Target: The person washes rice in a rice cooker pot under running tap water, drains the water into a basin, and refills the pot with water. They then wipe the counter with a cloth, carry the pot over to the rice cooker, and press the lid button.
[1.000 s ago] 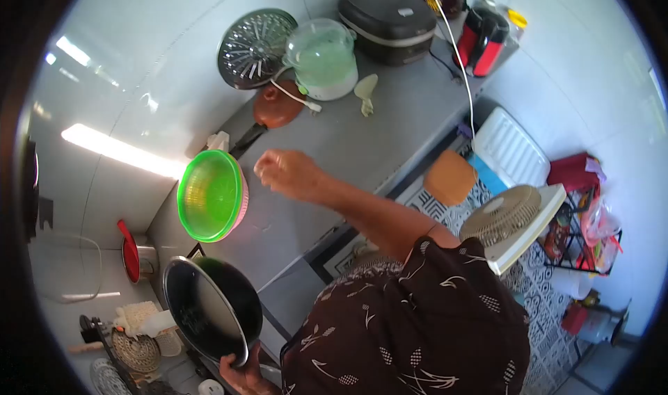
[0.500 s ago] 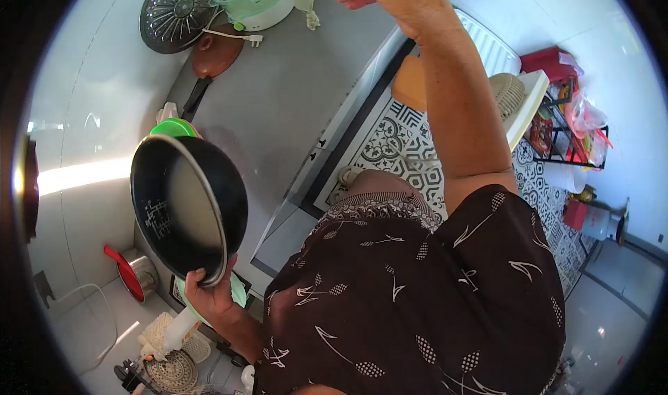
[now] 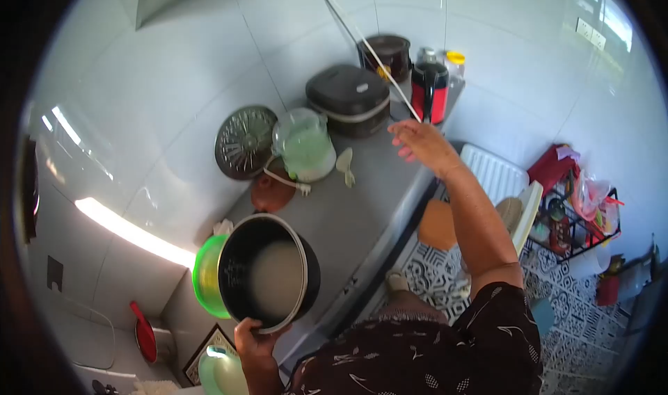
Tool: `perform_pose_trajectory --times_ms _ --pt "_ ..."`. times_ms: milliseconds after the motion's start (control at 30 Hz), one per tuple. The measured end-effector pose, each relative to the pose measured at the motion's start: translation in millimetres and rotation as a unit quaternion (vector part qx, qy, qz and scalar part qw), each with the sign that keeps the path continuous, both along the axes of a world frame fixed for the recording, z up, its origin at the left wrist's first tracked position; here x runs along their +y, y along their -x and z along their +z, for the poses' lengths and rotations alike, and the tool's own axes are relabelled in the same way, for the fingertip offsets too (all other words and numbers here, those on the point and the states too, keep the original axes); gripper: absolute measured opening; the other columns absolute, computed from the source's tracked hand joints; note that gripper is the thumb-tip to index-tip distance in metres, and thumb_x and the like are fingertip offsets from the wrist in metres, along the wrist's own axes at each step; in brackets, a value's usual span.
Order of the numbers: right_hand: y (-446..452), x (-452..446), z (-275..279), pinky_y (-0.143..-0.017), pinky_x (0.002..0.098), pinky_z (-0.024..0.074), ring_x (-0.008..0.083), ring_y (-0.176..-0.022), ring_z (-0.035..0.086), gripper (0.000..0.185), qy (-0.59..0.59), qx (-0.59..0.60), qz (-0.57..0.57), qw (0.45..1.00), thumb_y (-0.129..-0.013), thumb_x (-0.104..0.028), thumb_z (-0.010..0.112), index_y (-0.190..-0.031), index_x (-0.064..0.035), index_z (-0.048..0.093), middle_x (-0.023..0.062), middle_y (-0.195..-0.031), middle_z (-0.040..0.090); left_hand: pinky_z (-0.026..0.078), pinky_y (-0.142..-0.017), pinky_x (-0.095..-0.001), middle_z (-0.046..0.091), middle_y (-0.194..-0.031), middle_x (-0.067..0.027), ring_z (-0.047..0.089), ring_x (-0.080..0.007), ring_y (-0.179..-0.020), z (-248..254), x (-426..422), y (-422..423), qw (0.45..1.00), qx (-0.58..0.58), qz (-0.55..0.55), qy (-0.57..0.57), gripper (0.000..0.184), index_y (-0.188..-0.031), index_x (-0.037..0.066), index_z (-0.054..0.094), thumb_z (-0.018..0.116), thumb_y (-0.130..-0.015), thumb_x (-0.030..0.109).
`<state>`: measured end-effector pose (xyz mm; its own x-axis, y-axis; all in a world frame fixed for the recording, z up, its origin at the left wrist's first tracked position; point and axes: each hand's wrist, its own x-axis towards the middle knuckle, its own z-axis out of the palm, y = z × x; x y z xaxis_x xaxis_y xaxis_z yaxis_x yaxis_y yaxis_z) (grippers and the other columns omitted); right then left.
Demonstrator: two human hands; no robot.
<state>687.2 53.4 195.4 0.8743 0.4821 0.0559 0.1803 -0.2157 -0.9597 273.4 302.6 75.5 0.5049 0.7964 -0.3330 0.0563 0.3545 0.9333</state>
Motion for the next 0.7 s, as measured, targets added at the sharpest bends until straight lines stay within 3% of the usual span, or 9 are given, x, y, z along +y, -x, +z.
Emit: perform_pose_trajectory --times_ms 100,200,233,267,367,400,433,500,700 --pt "-50 18 -16 -0.062 0.0253 0.0492 0.0111 -0.074 0.057 0.034 0.008 -0.007 -0.009 1.000 -0.092 -0.028 0.047 -0.116 -0.0067 0.057 0.0045 -0.095 0.061 0.057 -0.072 -0.0507 0.057 -0.110 -0.0217 0.062 -0.0392 -0.091 20 -10 -25 0.999 -0.023 0.030 0.038 0.052 -0.114 -0.004 0.049 0.047 -0.064 0.010" --pt "-122 47 -47 -0.066 0.0296 0.0509 0.0189 -0.078 0.061 0.036 0.061 -0.011 -0.030 0.998 -0.091 -0.028 0.047 -0.117 -0.0059 0.056 0.0075 -0.098 0.062 0.055 -0.071 -0.0555 0.056 -0.112 -0.0210 0.061 -0.0398 -0.092 28 7 -46 0.986 -0.089 0.006 0.139 0.054 -0.116 -0.003 0.047 0.046 -0.063 0.009" --pt "-164 61 -78 -0.070 0.0334 0.0504 0.0247 -0.083 0.061 0.036 0.090 -0.211 0.001 0.973 -0.090 -0.028 0.047 -0.117 -0.0056 0.056 0.0099 -0.101 0.061 0.055 -0.071 -0.0571 0.056 -0.112 -0.0208 0.061 -0.0403 -0.092 26 12 -55 0.977 -0.087 -0.011 0.197 0.056 -0.117 -0.003 0.046 0.046 -0.063 0.008" --pt "-182 72 -76 -0.075 0.0372 0.0498 0.0305 -0.088 0.061 0.036 0.112 -0.405 0.031 0.907 -0.090 -0.029 0.046 -0.116 -0.0053 0.056 0.0124 -0.105 0.061 0.053 -0.071 -0.0606 0.056 -0.110 -0.0211 0.061 -0.0420 -0.091 35 6 -67 0.971 -0.094 0.039 0.217 0.060 -0.119 -0.001 0.045 0.047 -0.060 0.007" --pt "-219 97 -74 -0.088 0.0383 0.0439 0.0344 -0.100 0.056 0.038 0.190 -0.275 -0.025 0.942 -0.091 -0.026 0.044 -0.120 -0.0026 0.051 0.0201 -0.111 0.055 0.050 -0.071 -0.0639 0.057 -0.109 -0.0199 0.059 -0.0429 -0.093 50 1 -100 0.971 -0.091 0.082 0.206 0.063 -0.119 0.001 0.046 0.048 -0.057 0.008" --pt "-235 107 -82 -0.089 0.0413 0.0429 0.0369 -0.099 0.055 0.037 0.196 -0.307 -0.038 0.931 -0.089 -0.024 0.046 -0.121 -0.0037 0.050 0.0200 -0.112 0.055 0.037 -0.090 -0.0655 0.045 -0.128 -0.0201 0.049 -0.0403 -0.109 36 11 -99 0.968 -0.066 0.112 0.215 0.052 -0.121 -0.003 0.042 0.054 -0.072 0.011" --pt "-254 113 -88 -0.089 0.0413 0.0429 0.0369 -0.099 0.055 0.037 0.195 -0.299 -0.034 0.933 -0.089 -0.024 0.046 -0.121 -0.0037 0.050 0.0200 -0.112 0.055 0.037 -0.090 -0.0655 0.045 -0.128 -0.0201 0.049 -0.0403 -0.109 21 21 -98 0.968 -0.058 0.116 0.214 0.052 -0.121 -0.003 0.042 0.054 -0.072 0.011" --pt "-283 123 -102 -0.090 0.0449 0.0414 0.0324 -0.113 0.048 0.037 0.225 -0.425 0.000 0.877 -0.087 -0.026 0.050 -0.120 -0.0097 0.054 0.0143 -0.120 0.052 0.047 -0.073 -0.0660 0.057 -0.111 -0.0181 0.057 -0.0428 -0.096 52 6 -130 0.965 -0.081 0.125 0.214 0.065 -0.120 0.004 0.046 0.050 -0.056 0.011" --pt "-313 142 -110 -0.097 0.0444 0.0360 0.0297 -0.119 0.043 0.040 0.248 -0.410 -0.039 0.877 -0.087 -0.030 0.051 -0.122 -0.0112 0.052 0.0100 -0.128 0.048 0.044 -0.075 -0.0663 0.054 -0.116 -0.0175 0.055 -0.0426 -0.100 69 9 -178 0.961 -0.072 0.190 0.188 0.067 -0.123 0.006 0.046 0.050 -0.057 0.012"
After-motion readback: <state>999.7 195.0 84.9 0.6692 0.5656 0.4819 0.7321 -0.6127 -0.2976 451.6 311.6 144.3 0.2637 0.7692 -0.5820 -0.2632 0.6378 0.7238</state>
